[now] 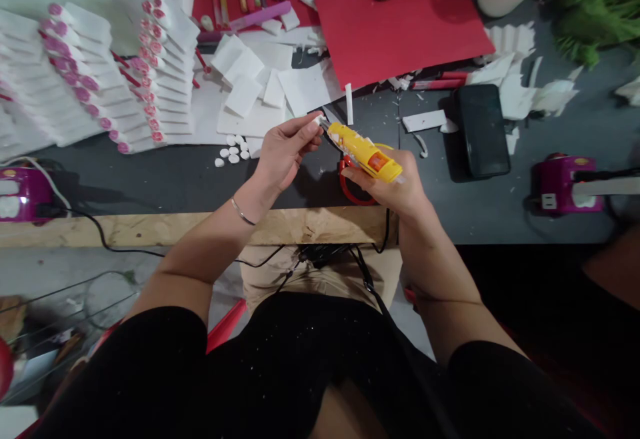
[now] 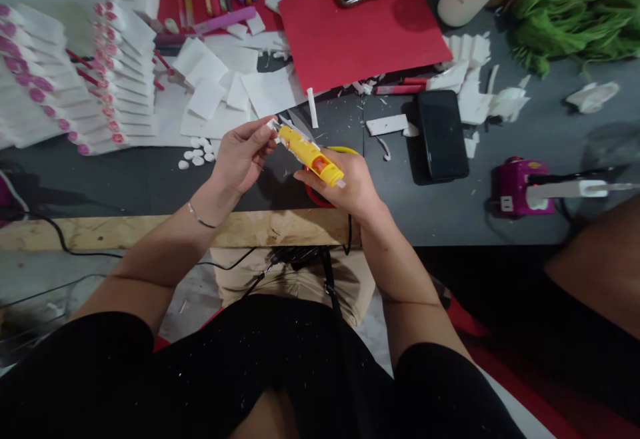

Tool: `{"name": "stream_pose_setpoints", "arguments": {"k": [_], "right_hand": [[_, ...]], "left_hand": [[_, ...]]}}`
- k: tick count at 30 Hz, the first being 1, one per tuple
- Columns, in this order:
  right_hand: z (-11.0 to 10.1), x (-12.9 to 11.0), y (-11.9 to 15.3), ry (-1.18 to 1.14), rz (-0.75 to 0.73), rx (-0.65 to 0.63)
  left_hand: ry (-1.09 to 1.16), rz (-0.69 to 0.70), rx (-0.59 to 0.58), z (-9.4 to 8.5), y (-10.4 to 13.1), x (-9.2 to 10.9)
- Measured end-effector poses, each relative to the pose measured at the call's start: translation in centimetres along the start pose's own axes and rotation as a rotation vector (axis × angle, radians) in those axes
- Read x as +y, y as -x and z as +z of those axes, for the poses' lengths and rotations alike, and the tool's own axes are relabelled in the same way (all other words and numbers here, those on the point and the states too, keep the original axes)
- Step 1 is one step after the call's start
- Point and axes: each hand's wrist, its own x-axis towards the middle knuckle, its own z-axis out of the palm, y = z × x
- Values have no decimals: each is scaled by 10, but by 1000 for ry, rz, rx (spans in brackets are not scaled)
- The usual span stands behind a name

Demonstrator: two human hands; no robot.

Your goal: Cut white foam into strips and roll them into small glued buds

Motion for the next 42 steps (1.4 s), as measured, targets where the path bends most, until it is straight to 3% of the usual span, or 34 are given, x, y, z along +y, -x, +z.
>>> {"name": "stream_pose_setpoints", "arguments": {"k": [13, 20, 25, 29, 35, 38, 42], "right_hand": [[0, 0, 1, 118, 4, 7], [-3, -2, 1, 69, 48, -8], [-3, -5, 1, -101, 111, -14], [-5, -8, 3, -382, 233, -16], [-17, -11, -2, -793, 263, -168], [-26, -2, -7, -788, 288, -90], [-45, 8, -13, -611, 335, -18]], "left_hand": [[13, -1, -2, -1, 0, 0], [24, -40, 35, 3, 3, 4], [19, -38, 31, 3, 3, 4], [27, -53, 25, 3, 4, 5], [80, -105, 23, 5, 4, 8], [106, -141, 21, 7, 5, 9], [155, -185, 29, 9, 6, 13]]}}
